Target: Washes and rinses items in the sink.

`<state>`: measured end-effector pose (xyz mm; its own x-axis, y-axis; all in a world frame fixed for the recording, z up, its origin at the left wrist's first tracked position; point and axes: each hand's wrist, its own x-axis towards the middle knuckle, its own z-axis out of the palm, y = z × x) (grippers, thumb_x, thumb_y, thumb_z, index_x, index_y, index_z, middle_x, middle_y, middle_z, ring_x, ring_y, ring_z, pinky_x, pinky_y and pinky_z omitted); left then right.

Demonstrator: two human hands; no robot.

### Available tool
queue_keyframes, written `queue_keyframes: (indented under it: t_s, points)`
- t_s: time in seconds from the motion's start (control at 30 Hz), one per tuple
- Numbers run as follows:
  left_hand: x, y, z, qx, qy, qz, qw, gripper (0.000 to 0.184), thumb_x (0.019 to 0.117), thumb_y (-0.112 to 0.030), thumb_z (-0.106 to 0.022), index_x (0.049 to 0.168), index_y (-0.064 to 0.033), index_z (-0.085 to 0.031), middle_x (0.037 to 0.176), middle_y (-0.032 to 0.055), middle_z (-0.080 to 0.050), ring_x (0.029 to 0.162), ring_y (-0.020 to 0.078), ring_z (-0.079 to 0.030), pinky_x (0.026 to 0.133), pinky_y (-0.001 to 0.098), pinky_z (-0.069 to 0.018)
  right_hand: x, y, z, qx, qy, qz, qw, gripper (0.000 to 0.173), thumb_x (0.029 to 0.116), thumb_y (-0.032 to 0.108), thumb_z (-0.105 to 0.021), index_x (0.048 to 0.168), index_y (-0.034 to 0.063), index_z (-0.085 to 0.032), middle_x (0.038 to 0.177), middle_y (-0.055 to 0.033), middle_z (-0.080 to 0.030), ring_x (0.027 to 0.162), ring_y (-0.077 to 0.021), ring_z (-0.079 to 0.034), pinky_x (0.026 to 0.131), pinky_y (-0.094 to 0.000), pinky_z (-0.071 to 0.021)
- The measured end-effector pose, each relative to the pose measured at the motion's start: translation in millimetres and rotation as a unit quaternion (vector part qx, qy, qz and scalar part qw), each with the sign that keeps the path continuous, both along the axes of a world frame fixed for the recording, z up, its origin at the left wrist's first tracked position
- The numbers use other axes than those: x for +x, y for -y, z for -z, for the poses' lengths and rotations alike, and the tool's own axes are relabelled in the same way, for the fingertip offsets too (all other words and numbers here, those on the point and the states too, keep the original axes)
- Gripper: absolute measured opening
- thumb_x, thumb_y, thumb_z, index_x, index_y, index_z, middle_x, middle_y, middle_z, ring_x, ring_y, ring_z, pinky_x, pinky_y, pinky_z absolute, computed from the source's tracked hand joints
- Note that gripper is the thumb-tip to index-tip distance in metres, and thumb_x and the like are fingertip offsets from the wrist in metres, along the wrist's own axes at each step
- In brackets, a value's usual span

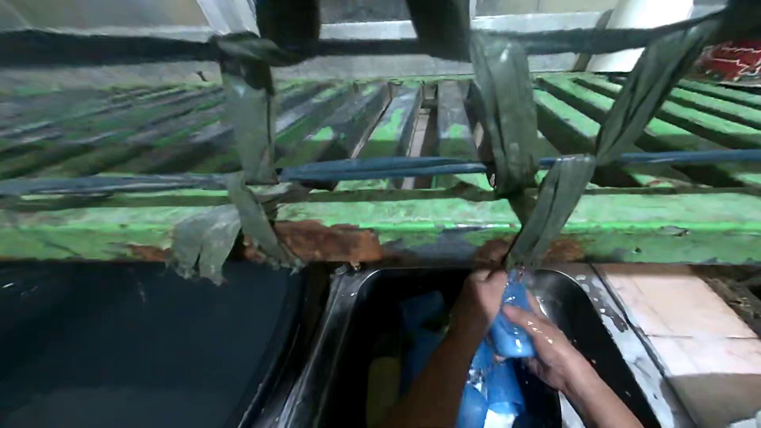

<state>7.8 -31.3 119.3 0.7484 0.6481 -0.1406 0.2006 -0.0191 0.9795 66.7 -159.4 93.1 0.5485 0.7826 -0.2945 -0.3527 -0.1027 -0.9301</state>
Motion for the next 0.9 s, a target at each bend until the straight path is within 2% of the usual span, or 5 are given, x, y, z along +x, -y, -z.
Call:
queue_keyframes:
  t_s: [0.1, 0.27, 0.43, 0.6, 0.9]
  points:
    - [3, 9, -11, 0.147, -0.120, 0.031, 0.981, 0.033, 0.1021, -0.032, -0.062, 0.105, -0.0008, -0.074, 0.116, 0.0162, -0.070, 0.117, 0.0269, -0.063, 0.106, 0.0456, -0.0469, -1, -13, 3, -0.160, 0.292, -0.008, 0.943, 0.116, 0.0763, 0.030, -0.086, 0.165, 0.0086, -0.013, 0.156, -0.0200, -0.045, 0.136, -0.0272, -0.054, 0.112, -0.0464, -0.0459]
    - [-18, -6, 0, -0.082, 0.094, 0.035, 0.992, 0.022, 0.0992, -0.027, -0.063, 0.098, -0.0076, -0.074, 0.088, 0.0053, -0.071, 0.083, 0.0137, -0.068, 0.078, 0.0353, -0.0579, -3, 10, 9, 0.165, -0.220, -0.065, 0.959, 0.101, 0.0745, 0.036, -0.090, 0.151, 0.0213, -0.026, 0.111, -0.0209, -0.067, 0.088, -0.0371, -0.072, 0.069, -0.0523, -0.0634]
    - [3, 15, -13, 0.118, -0.132, 0.039, 0.983, 0.036, 0.1005, -0.034, -0.065, 0.109, 0.0005, -0.071, 0.123, 0.0174, -0.066, 0.122, 0.0291, -0.058, 0.109, 0.0463, -0.0433, 1, -11, 14, -0.132, 0.296, 0.017, 0.946, 0.114, 0.0762, 0.032, -0.084, 0.164, 0.0075, -0.016, 0.152, -0.0194, -0.049, 0.133, -0.0239, -0.057, 0.110, -0.0425, -0.0481]
    - [-15, 1, -3, -0.125, 0.131, 0.040, 0.983, 0.020, 0.0995, -0.024, -0.063, 0.105, -0.0074, -0.073, 0.095, 0.0058, -0.072, 0.089, 0.0141, -0.068, 0.082, 0.0353, -0.0580, 1, 18, 4, 0.162, -0.206, -0.056, 0.963, 0.099, 0.0763, 0.033, -0.089, 0.151, 0.0231, -0.026, 0.113, -0.0200, -0.068, 0.091, -0.0380, -0.073, 0.070, -0.0539, -0.0638]
    - [-12, 4, -11, -0.007, -0.005, 0.046, 0.999, 0.027, 0.0960, -0.029, -0.072, 0.088, -0.0033, -0.069, 0.088, 0.0084, -0.067, 0.083, 0.0164, -0.063, 0.078, 0.0373, -0.0533, 0, 17, -3, 0.054, -0.056, -0.031, 0.997, 0.114, 0.0743, 0.028, -0.086, 0.161, 0.0252, -0.012, 0.120, -0.0151, -0.065, 0.093, -0.0285, -0.073, 0.073, -0.0452, -0.0645]
